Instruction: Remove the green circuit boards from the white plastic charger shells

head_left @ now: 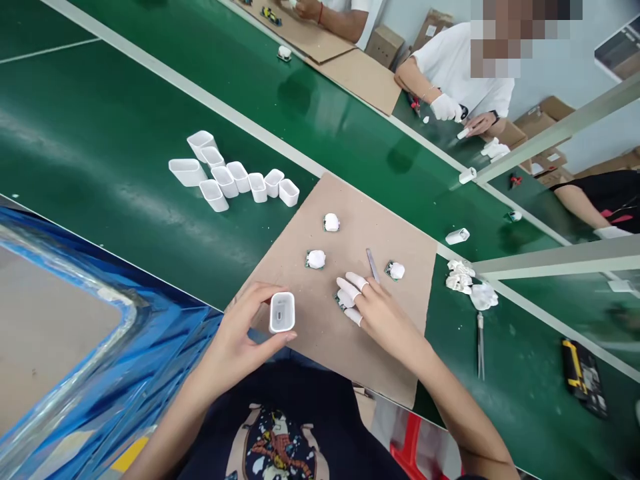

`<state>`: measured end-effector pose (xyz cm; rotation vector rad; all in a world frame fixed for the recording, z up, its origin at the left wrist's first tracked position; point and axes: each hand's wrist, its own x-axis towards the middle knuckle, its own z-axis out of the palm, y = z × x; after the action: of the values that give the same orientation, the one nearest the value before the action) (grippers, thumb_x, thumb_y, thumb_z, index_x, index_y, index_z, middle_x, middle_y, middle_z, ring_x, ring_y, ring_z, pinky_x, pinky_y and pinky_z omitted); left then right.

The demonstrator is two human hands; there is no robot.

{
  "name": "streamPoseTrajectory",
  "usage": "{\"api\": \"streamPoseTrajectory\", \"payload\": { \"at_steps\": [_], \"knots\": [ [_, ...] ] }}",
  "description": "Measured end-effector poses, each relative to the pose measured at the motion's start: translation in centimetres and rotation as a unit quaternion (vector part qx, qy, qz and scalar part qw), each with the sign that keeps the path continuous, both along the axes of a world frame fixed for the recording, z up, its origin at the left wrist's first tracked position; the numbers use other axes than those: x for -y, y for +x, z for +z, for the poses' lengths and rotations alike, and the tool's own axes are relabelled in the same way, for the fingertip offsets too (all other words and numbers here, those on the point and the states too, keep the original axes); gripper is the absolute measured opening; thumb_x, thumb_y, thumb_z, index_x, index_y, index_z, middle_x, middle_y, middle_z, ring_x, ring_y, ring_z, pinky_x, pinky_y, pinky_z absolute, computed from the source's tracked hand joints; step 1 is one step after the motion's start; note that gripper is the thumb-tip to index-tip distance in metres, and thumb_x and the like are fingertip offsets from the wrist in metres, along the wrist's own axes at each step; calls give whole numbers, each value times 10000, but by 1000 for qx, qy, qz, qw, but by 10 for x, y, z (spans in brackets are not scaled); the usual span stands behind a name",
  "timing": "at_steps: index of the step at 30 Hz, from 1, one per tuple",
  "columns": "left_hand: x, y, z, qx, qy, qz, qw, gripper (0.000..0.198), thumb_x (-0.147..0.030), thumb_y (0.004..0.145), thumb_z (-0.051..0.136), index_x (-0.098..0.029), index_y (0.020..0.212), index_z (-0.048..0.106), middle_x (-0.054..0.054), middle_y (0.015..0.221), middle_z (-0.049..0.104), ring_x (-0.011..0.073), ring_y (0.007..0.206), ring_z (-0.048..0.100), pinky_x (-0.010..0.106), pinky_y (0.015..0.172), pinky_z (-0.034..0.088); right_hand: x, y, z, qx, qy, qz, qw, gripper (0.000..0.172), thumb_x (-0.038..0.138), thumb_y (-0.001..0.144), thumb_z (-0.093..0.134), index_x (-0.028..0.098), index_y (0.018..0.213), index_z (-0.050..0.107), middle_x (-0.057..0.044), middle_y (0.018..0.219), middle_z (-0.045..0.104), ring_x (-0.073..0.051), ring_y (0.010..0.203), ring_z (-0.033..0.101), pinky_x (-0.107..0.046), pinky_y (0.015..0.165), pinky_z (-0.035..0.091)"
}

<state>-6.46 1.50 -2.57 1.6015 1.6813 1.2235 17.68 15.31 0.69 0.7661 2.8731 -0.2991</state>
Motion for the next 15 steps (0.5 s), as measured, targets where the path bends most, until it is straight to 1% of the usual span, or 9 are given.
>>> {"api": "streamPoseTrajectory", "payload": {
  "at_steps": [2, 4, 6, 8, 9, 10, 11, 13, 15],
  "knots": [
    [3, 2, 0, 2, 1, -5, 1000, 401, -284, 859, 726, -277, 1224, 561, 29, 1121, 651, 203, 992, 646, 284, 862, 521, -4, -3, 4, 8, -15, 22, 1000, 526, -61, 858, 473, 143, 1329, 593, -172, 1271, 637, -329, 1107, 640, -544, 936, 589],
    [6, 5, 0, 6, 0, -10, 1000, 410, -272, 867, 720, -281, 1239, 548, 29, 1117, 638, 197, 996, 639, 274, 849, 523, -7, -2, 10, 8, -34, 50, 998, 580, -102, 819, 462, 183, 1299, 621, -133, 1253, 655, -311, 1160, 625, -509, 962, 585],
    [8, 7, 0, 4, -1, -10, 1000, 424, -258, 870, 719, -288, 1251, 537, 27, 1122, 625, 191, 1001, 630, 266, 840, 522, -7, 3, 17, 8, -71, 85, 994, 670, -89, 810, 521, 245, 1389, 554, -109, 1432, 568, -306, 1341, 523, -497, 1066, 531],
    [9, 8, 0, 2, -2, -11, 1000, 433, -246, 874, 715, -293, 1261, 527, 27, 1139, 615, 189, 1017, 624, 265, 846, 521, -2, 8, 21, 9, -107, 85, 991, 763, 46, 832, 676, 276, 1508, 406, -113, 1568, 438, -317, 1455, 408, -499, 1130, 480],
    [9, 8, -1, 3, -1, -12, 1000, 431, -241, 878, 710, -293, 1263, 523, 28, 1144, 611, 188, 1020, 623, 266, 850, 521, 1, 9, 21, 11, -106, 56, 993, 798, 156, 842, 741, 254, 1535, 358, -146, 1562, 439, -338, 1449, 416, -517, 1121, 484],
    [9, 7, -1, 5, 1, -13, 1000, 428, -237, 882, 705, -292, 1264, 520, 29, 1145, 608, 187, 1021, 622, 268, 853, 521, 6, 7, 19, 14, -88, 6, 996, 794, 263, 853, 767, 216, 1533, 359, -187, 1497, 502, -361, 1400, 474, -539, 1082, 510],
    [8, 7, -2, 7, 3, -13, 1000, 426, -235, 884, 703, -291, 1263, 518, 30, 1143, 605, 187, 1018, 621, 270, 856, 521, 11, 4, 16, 16, -58, -50, 997, 736, 336, 870, 757, 171, 1498, 411, -215, 1378, 591, -381, 1313, 553, -556, 1023, 543],
    [6, 5, -3, 5, 6, -10, 1000, 420, -236, 881, 708, -285, 1254, 521, 31, 1129, 601, 189, 1008, 619, 276, 855, 522, 22, -6, 6, 18, -2, -140, 990, 494, 355, 918, 694, 95, 1323, 581, -226, 1093, 695, -406, 1103, 661, -571, 889, 590],
    [5, 5, -3, -2, 9, -9, 1000, 423, -245, 875, 721, -281, 1250, 528, 33, 1120, 593, 192, 1001, 616, 278, 846, 522, 31, -18, -5, 13, 14, -177, 984, 255, 289, 938, 652, 82, 1083, 687, -215, 926, 697, -406, 968, 688, -552, 781, 609]
  ]
}}
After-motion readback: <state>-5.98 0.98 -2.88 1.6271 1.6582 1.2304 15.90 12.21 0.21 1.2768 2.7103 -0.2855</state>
